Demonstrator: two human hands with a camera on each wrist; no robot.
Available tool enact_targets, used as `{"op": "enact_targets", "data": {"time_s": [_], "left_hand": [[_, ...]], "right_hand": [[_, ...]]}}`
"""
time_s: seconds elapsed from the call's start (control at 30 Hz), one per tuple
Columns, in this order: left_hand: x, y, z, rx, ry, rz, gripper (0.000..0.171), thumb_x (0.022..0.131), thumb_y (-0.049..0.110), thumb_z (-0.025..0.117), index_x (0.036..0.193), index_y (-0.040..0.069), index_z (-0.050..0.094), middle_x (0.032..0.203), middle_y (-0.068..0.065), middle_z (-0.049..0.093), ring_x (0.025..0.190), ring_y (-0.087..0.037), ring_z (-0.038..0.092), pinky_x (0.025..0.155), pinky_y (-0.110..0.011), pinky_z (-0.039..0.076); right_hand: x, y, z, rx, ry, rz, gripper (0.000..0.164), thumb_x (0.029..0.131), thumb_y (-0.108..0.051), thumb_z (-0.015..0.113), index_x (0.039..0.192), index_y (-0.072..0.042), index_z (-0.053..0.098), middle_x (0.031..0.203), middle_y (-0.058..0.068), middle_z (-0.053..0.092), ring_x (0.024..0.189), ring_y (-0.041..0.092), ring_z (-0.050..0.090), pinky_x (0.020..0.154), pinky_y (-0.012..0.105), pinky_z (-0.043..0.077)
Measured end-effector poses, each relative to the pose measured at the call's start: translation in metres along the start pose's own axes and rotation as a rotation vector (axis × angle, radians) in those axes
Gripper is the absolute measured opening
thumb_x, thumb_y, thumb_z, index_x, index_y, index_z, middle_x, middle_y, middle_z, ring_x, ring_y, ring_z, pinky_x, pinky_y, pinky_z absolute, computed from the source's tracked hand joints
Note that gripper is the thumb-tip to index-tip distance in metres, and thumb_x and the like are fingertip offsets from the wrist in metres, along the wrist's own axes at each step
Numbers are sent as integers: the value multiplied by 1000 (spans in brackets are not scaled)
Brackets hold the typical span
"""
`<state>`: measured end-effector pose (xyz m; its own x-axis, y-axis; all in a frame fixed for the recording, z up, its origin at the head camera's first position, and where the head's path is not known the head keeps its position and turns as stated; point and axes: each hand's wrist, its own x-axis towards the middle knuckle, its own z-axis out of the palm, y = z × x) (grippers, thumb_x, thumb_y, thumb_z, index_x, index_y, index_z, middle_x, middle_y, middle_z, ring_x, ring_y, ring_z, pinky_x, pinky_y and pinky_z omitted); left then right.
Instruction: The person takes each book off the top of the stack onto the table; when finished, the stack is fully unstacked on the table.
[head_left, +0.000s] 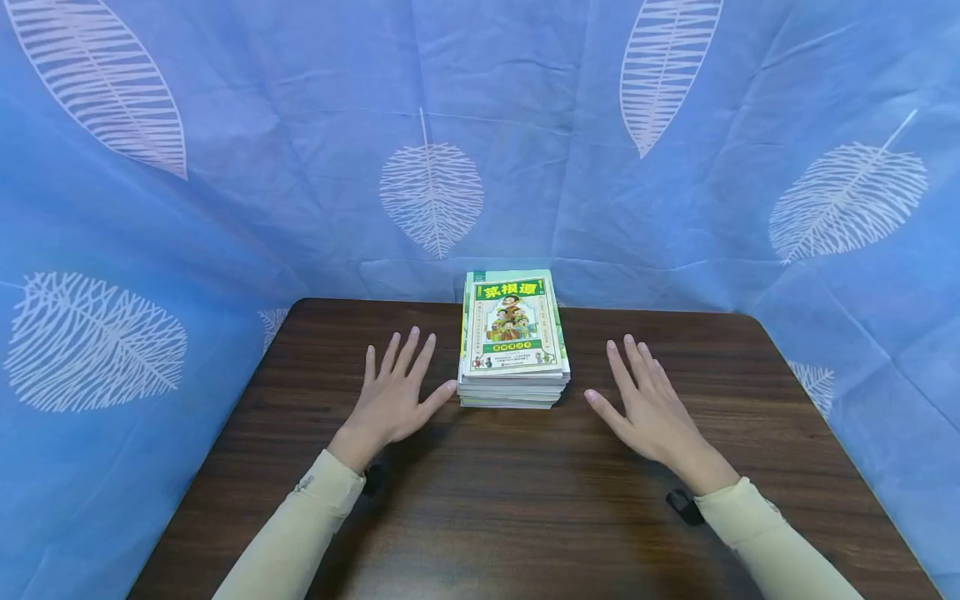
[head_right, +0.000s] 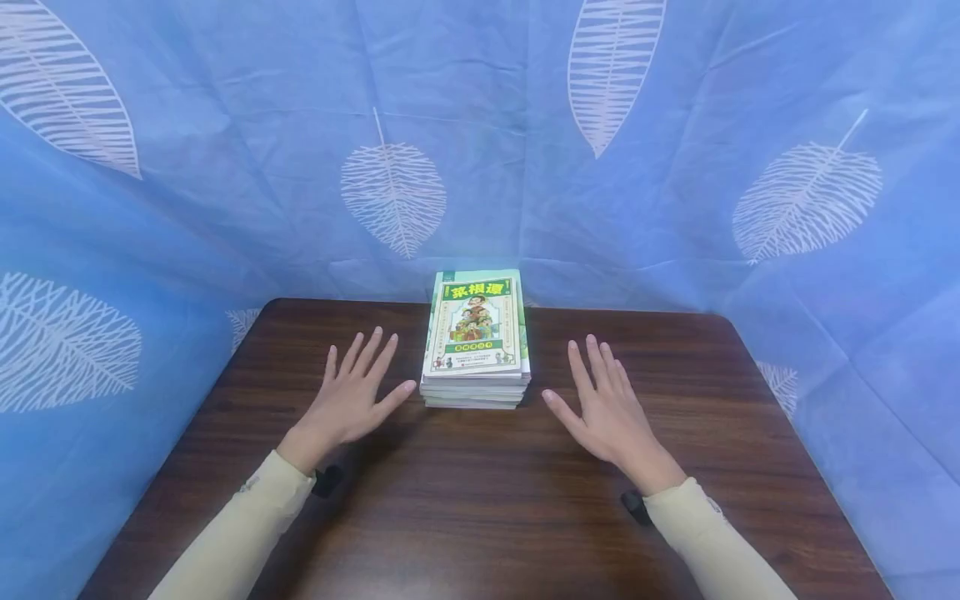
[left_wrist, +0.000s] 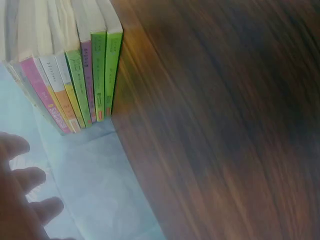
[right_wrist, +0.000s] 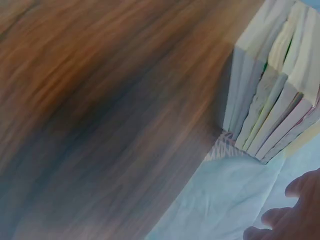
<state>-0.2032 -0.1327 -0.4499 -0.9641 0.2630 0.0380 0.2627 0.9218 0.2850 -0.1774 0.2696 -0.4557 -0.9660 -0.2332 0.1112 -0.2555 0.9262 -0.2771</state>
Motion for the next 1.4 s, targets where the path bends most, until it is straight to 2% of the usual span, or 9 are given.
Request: {"op": "enact_targets", "data": {"time_s": [0.23, 0.43, 0.67, 0.73, 0.83, 0.93, 1.07, 1.3, 1.4], "left_hand": [[14, 5, 3, -250, 6, -22, 96, 99, 83, 31, 170, 19, 18, 179, -9, 12, 165, -38, 13, 131, -66, 13], [27, 14, 7, -535, -22, -103, 98, 97, 83, 38, 169, 17, 25, 175, -13, 24, 162, -37, 26, 127, -64, 28], [45, 34, 21, -736, -27, -185, 101, 94, 83, 48, 166, 15, 31, 170, -14, 36, 158, -35, 35, 124, -62, 35], [48, 39, 24, -766, -16, -189, 101, 93, 81, 52, 166, 14, 33, 168, -14, 41, 154, -34, 42, 121, -60, 40], [51, 44, 28, -785, 13, -192, 99, 93, 75, 59, 165, 11, 34, 162, -14, 47, 143, -32, 54, 114, -55, 49], [53, 47, 31, -784, 49, -195, 95, 94, 68, 65, 163, 8, 37, 156, -15, 53, 131, -30, 62, 107, -51, 54], [54, 47, 31, -790, 57, -197, 89, 96, 59, 68, 162, 7, 39, 149, -16, 58, 120, -28, 65, 100, -47, 57], [54, 42, 24, -849, 49, -152, 70, 102, 42, 67, 157, 5, 47, 146, -17, 61, 121, -29, 65, 102, -47, 56], [55, 35, 21, -869, 47, -156, 60, 102, 34, 68, 151, 2, 55, 131, -18, 70, 101, -25, 70, 85, -37, 58]], "right_hand": [[17, -11, -2, 256, -75, 53, 84, 110, -62, 35, 171, -15, -1, 178, 15, -6, 165, 44, -1, 123, 77, 14], [32, -23, 0, 536, -139, 107, 81, 111, -61, 23, 170, -9, 2, 178, 20, 2, 163, 46, 5, 128, 71, 11], [51, -36, 10, 1079, -269, 265, 87, 110, -64, 22, 169, -7, -8, 177, 23, 0, 164, 44, 7, 129, 60, 23], [54, -40, 15, 1181, -279, 309, 85, 111, -62, 24, 169, -8, -8, 177, 22, 3, 164, 44, 7, 129, 60, 24], [58, -45, 23, 1228, -270, 338, 80, 112, -59, 24, 170, -9, 1, 174, 24, 15, 163, 44, 15, 127, 61, 27], [59, -51, 29, 1224, -259, 324, 75, 114, -55, 25, 170, -10, 7, 171, 24, 23, 161, 43, 23, 126, 63, 28], [59, -56, 33, 1212, -244, 322, 70, 115, -49, 24, 170, -9, 7, 171, 23, 25, 159, 41, 27, 126, 65, 28], [56, -55, 33, 1196, -236, 330, 73, 114, -51, 26, 170, -9, 6, 168, 25, 30, 158, 41, 30, 124, 61, 34], [55, -53, 33, 1201, -245, 325, 76, 113, -54, 28, 170, -10, 6, 166, 26, 33, 157, 42, 32, 123, 61, 36]]}}
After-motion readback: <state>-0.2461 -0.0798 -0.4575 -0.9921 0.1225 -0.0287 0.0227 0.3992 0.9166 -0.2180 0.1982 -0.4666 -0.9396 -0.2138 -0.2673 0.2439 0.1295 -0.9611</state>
